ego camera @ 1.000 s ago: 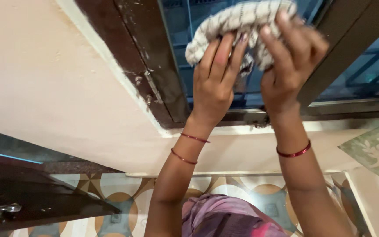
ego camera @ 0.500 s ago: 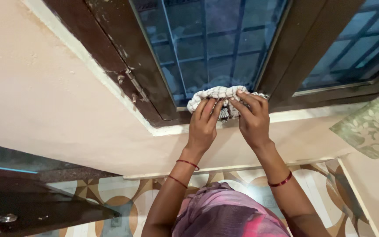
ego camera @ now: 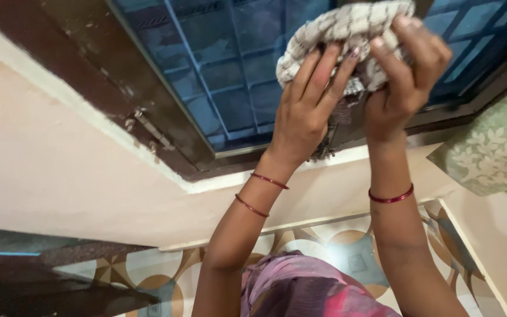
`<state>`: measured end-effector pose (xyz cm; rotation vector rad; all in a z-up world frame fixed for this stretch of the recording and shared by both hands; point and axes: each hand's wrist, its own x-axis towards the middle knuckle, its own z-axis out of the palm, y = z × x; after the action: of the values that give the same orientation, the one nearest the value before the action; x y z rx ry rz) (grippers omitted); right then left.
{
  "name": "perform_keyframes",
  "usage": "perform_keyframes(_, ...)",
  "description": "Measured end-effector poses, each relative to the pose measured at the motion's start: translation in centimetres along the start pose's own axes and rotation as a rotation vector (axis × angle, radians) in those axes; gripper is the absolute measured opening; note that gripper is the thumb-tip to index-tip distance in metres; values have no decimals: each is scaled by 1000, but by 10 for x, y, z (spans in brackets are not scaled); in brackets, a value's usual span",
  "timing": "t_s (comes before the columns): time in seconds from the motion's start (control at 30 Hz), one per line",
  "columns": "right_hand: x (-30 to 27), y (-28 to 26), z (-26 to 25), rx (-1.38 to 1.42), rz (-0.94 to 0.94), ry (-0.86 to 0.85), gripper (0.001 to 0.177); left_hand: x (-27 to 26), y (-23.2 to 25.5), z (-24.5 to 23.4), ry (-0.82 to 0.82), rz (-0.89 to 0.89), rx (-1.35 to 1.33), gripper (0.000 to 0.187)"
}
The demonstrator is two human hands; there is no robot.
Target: The person wipes the glass pane and the metal grill of a window using a cloth.
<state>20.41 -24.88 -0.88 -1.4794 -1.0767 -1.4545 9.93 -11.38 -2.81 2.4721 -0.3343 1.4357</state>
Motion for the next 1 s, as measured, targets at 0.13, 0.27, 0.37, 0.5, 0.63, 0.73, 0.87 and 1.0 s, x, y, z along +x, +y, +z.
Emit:
perform_keyframes(0.13, -36, 0, 1, -1, 82, -22, 20, -12, 0, 13, 28, 16, 47, 49)
perform_keyframes(0.27, -73, 0, 0, 26, 164, -28, 27, -32, -3, 25, 15, 25, 35, 48)
perform_keyframes(0.37, -103, -4, -4, 41, 220, -66, 35, -52, -2, 31, -14, 19, 31, 50)
perform_keyframes(0.5, -146, -16, -10, 47, 292, -101, 45, -84, -2, 36, -113, 5, 3, 51)
perform_keyframes(0.63, -171, -32, -17, 84, 407, -143, 56, -109, 4, 40, -194, -28, -2, 56)
perform_keyframes(0.73, -158, -37, -19, 104, 462, -146, 57, -105, 8, 36, -199, -52, -27, 55)
perform_keyframes(0.87, -97, -39, -16, 59, 383, -127, 50, -69, 4, 19, -144, -31, -38, 59)
perform_keyframes(1.0, -23, -32, 1, 9, 231, -74, 41, -21, -3, -2, 4, -34, 37, 58)
